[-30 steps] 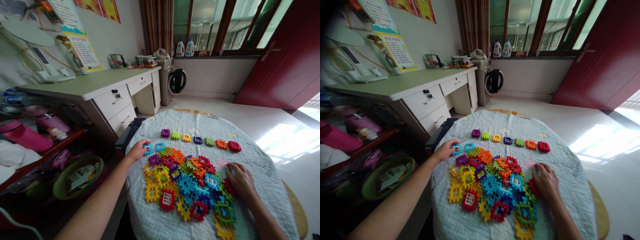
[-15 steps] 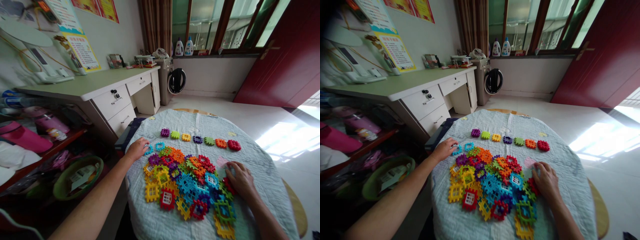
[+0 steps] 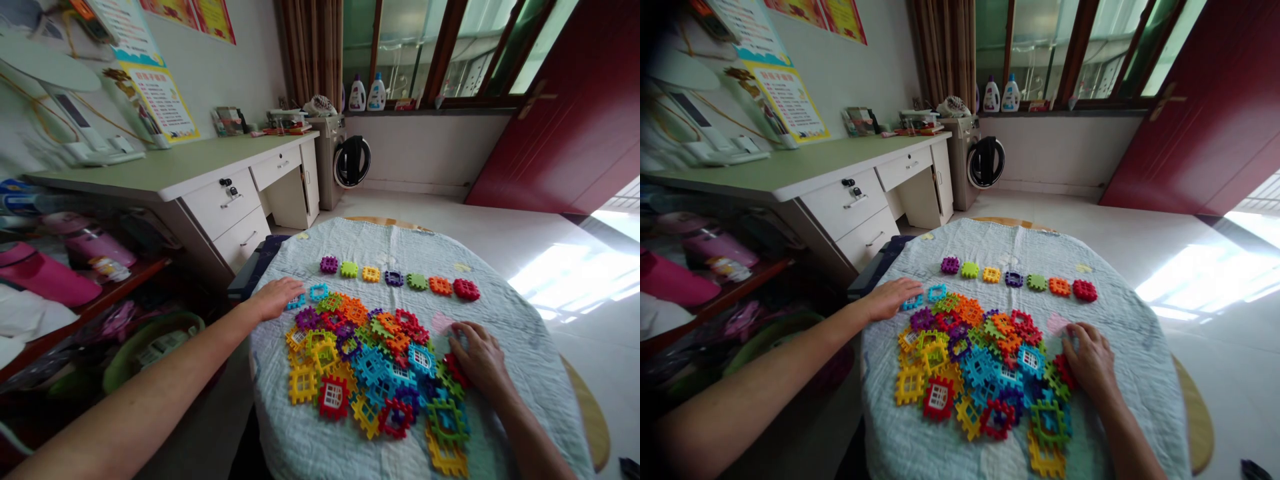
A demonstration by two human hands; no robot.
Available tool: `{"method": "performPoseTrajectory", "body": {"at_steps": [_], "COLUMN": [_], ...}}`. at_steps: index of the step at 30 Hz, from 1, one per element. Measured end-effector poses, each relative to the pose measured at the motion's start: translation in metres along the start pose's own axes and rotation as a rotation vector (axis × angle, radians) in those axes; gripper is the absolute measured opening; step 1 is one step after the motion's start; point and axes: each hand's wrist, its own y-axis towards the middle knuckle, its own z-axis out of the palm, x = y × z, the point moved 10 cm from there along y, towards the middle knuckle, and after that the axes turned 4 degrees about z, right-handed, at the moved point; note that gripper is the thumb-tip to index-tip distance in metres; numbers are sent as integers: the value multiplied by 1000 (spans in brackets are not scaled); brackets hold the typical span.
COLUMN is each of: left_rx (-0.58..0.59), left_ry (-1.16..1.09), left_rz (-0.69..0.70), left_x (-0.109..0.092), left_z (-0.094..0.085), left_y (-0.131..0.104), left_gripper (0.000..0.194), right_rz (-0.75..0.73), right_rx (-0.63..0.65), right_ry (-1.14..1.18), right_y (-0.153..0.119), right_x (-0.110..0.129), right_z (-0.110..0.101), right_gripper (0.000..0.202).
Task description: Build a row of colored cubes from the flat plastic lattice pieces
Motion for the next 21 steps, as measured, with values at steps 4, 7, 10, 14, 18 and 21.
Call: {"method": "performPoseTrajectory", "body": {"at_steps": [4, 7, 10, 14, 18, 21], "left_rx": [22, 40, 75, 65, 1, -66], "left_ry": [-47, -55, -12, -33, -93, -113], "left_rz": [34, 19, 26, 28, -62, -120], "left_x": [-6, -7, -11, -11, -5, -10], "left_z": [-3, -5, -5, -10, -21, -23], "left_y": [4, 5, 6, 11, 25, 39], "left_gripper": [61, 63, 66, 52, 41, 40], "right_rz": [4, 6, 2, 10, 9, 9], "right_rx": [-9, -9, -5, -6, -11, -12], "right_ry": [7, 3, -1, 4, 6, 4], "right_y": [0, 0, 0, 0, 0, 0], "right_x": [2, 2, 0, -2, -1, -1], "right_z": [-3, -3, -1, 1, 1, 1], "right_gripper": [39, 38, 38, 39, 39, 37]}}
